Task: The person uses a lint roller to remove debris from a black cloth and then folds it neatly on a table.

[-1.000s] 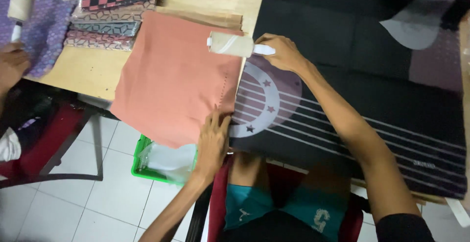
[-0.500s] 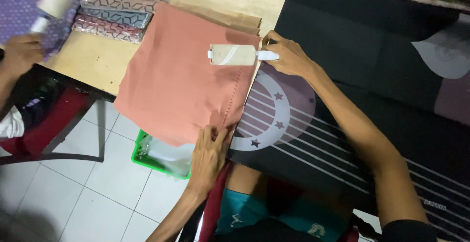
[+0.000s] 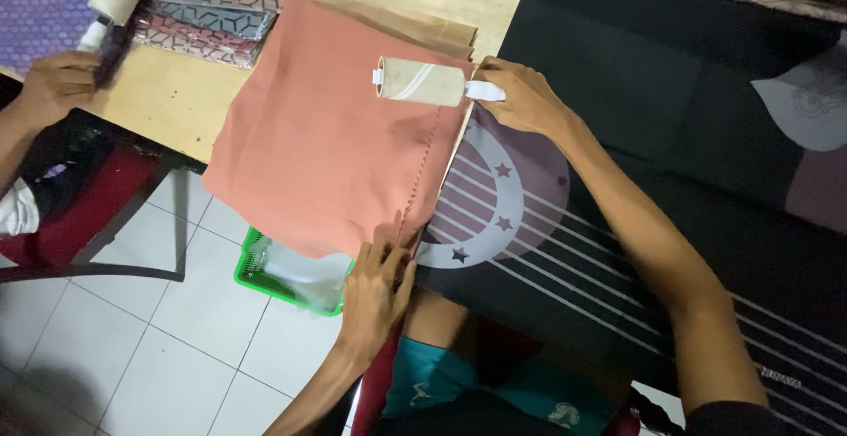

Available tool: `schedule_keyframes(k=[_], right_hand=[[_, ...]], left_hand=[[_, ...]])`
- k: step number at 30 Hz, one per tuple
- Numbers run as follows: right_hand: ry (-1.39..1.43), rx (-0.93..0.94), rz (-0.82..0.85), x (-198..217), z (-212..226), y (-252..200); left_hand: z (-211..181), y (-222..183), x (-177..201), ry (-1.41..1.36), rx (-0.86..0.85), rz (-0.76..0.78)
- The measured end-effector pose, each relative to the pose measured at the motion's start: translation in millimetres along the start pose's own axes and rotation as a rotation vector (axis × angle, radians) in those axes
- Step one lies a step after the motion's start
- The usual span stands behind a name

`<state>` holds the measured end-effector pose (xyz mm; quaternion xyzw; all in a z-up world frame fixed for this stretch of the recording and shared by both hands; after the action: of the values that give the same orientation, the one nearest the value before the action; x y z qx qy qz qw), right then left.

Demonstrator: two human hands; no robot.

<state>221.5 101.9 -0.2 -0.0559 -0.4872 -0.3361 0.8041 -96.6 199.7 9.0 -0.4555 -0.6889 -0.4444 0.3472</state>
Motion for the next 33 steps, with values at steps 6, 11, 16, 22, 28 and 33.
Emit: schedule_keyframes(k=[6, 11, 16, 22, 28, 33], right_hand=[[-0.027, 0.026, -0.02, -1.9, 1.6, -1.6], [-0.133, 0.066, -0.036, -2.0, 6.0, -2.4], [-0.129, 0.073, -0.041, 1.5, 10.4, -4.0], [-0.181, 0.103, -0.082, 3.5, 19.9, -4.0], [-0.203, 0.202, -0.239, 16.6, 29.0, -19.7], [0.099, -0.052, -0.371, 48.5, 54.3, -59.6]], left_hand=[[-7.5, 1.3, 5.2, 0.072, -0.002, 0.005], [-12.2, 1.7, 3.0, 0.135, -0.015, 0.033], [-7.1, -1.5, -6.3, 0.249, -0.013, 0.048], [-9.1, 3.5, -0.5, 0.227, 0.003, 0.088], [-18.3, 2.2, 16.7, 0.12, 0.034, 0.056], [-48.9, 24.2, -5.1, -0.128, -0.243, 0.043]])
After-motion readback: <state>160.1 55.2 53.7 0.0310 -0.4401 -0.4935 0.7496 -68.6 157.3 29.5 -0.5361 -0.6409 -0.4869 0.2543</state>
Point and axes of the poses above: each hand's wrist, its own y-axis towards the middle knuckle, its own x-axis out of the back of the hand, z = x × y, the point moved 8 cm from there along y, towards the middle knuckle, and after that the axes turned 5 degrees about -z, right-handed, at the moved point
